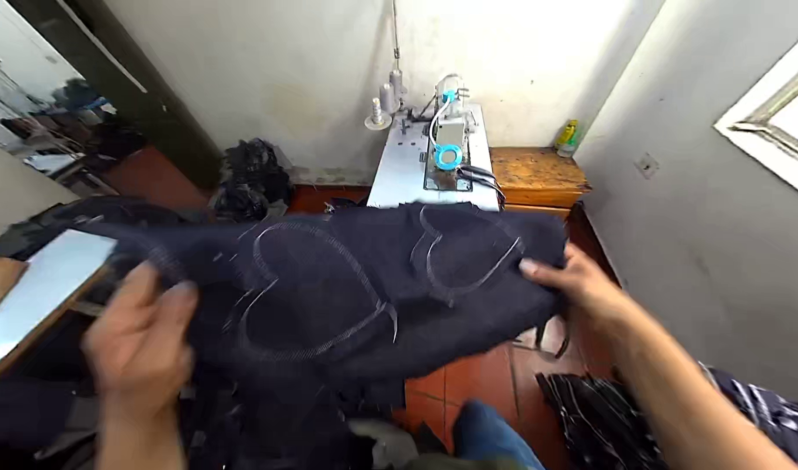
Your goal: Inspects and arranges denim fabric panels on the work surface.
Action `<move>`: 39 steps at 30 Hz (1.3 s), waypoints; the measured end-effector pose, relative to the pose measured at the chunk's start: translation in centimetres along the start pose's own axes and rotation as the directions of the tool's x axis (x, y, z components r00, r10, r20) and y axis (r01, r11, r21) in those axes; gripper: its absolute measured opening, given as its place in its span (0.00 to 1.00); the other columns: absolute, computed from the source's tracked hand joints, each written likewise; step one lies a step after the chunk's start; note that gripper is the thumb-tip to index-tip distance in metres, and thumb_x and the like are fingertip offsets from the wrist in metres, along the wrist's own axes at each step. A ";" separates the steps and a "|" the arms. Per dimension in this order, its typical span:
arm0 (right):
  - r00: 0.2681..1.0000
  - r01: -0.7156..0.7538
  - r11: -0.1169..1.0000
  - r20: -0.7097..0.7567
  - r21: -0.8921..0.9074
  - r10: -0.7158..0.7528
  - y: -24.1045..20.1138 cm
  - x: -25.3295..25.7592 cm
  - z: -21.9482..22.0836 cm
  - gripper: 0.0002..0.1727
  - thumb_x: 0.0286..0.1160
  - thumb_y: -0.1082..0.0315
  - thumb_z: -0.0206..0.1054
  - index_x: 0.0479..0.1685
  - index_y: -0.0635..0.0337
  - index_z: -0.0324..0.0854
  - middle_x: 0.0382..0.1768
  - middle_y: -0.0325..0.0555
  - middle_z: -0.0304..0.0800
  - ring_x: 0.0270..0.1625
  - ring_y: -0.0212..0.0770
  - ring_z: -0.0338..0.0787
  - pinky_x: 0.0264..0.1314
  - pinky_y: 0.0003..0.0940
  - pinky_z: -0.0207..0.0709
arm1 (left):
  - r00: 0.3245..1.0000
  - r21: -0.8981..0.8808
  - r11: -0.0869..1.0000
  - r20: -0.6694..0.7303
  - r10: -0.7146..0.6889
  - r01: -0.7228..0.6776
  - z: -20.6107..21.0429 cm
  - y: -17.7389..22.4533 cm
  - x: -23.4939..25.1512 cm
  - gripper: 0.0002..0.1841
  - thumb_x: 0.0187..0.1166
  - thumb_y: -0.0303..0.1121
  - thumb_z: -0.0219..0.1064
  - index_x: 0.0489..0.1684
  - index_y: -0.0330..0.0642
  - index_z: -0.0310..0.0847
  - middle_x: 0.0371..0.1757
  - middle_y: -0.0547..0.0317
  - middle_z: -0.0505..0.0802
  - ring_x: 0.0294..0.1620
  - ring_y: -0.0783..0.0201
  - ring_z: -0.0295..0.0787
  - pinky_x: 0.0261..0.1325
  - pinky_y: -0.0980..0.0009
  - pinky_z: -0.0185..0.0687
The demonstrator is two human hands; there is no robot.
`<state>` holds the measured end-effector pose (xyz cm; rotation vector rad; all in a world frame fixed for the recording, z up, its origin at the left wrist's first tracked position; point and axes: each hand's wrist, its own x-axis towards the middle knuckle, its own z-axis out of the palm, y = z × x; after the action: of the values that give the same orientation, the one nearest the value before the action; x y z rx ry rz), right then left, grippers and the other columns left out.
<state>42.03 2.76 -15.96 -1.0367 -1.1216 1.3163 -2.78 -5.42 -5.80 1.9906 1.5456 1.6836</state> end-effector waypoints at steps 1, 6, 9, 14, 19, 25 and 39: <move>0.999 -0.004 0.997 -0.032 -0.077 0.001 -1.1 1.6 -1.2 0.23 0.67 0.73 0.69 0.64 0.49 0.76 0.41 0.34 0.96 0.38 0.30 0.95 0.42 0.30 0.92 | 0.999 -0.040 0.999 0.030 -0.032 0.033 2.7 -1.8 0.4 0.17 0.87 0.36 0.55 0.71 0.47 0.77 0.59 0.79 0.90 0.58 0.85 0.86 0.64 0.78 0.85; 0.997 -0.025 0.937 -0.080 -0.348 -0.004 -1.9 13.0 -5.5 0.42 0.70 0.80 0.71 0.85 0.47 0.59 0.58 0.41 0.88 0.50 0.32 0.93 0.53 0.35 0.91 | 0.929 -0.030 0.935 0.129 -0.348 0.354 14.7 -10.0 2.4 0.33 0.91 0.39 0.55 0.94 0.42 0.46 0.57 0.45 0.92 0.50 0.61 0.94 0.58 0.56 0.90; 0.989 -0.133 0.854 -0.123 -0.504 0.082 4.6 19.6 -7.9 0.42 0.61 0.79 0.81 0.81 0.59 0.68 0.60 0.60 0.88 0.58 0.52 0.91 0.63 0.57 0.85 | 0.861 0.257 0.870 0.189 -0.472 0.420 21.7 -15.7 1.4 0.36 0.92 0.40 0.56 0.94 0.37 0.42 0.41 0.36 0.92 0.39 0.43 0.91 0.49 0.40 0.87; 0.884 -0.463 0.543 -0.324 -0.701 0.336 21.2 23.8 -11.9 0.62 0.51 0.61 0.91 0.91 0.61 0.54 0.55 0.76 0.87 0.57 0.75 0.88 0.61 0.77 0.76 | 0.608 0.677 0.576 0.233 -0.759 0.459 28.0 -21.2 -1.9 0.36 0.92 0.42 0.54 0.95 0.37 0.41 0.46 0.31 0.93 0.52 0.33 0.92 0.62 0.37 0.83; 0.846 -0.530 0.361 -0.510 -0.767 0.159 19.6 21.2 -6.1 0.61 0.59 0.57 0.87 0.93 0.61 0.50 0.70 0.80 0.75 0.62 0.80 0.84 0.56 0.77 0.77 | 0.636 0.674 0.563 0.175 -0.751 0.479 28.8 -21.6 0.2 0.40 0.87 0.43 0.63 0.91 0.27 0.48 0.34 0.35 0.92 0.41 0.35 0.92 0.55 0.38 0.84; 0.823 0.173 0.459 0.384 -0.871 0.418 18.7 20.5 11.1 0.47 0.74 0.29 0.63 0.95 0.29 0.53 0.50 0.57 0.94 0.49 0.62 0.93 0.52 0.66 0.83 | 0.376 0.780 0.368 0.185 -0.908 0.506 28.9 -21.5 3.4 0.36 0.86 0.55 0.61 0.82 0.34 0.67 0.48 0.33 0.93 0.54 0.35 0.92 0.62 0.38 0.83; 0.756 0.379 -0.025 0.294 -0.925 0.585 18.1 20.6 17.9 0.47 0.72 0.21 0.55 0.94 0.15 0.46 0.52 0.61 0.92 0.51 0.66 0.93 0.50 0.66 0.82 | 0.179 0.686 0.431 0.410 -0.895 0.586 26.7 -30.2 -21.8 0.29 0.82 0.46 0.69 0.78 0.40 0.78 0.88 0.32 0.66 0.90 0.36 0.58 0.89 0.40 0.54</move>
<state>20.16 22.51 -30.09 -1.7840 -2.9562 0.7005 2.76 6.17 -49.83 1.1868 1.9978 0.0581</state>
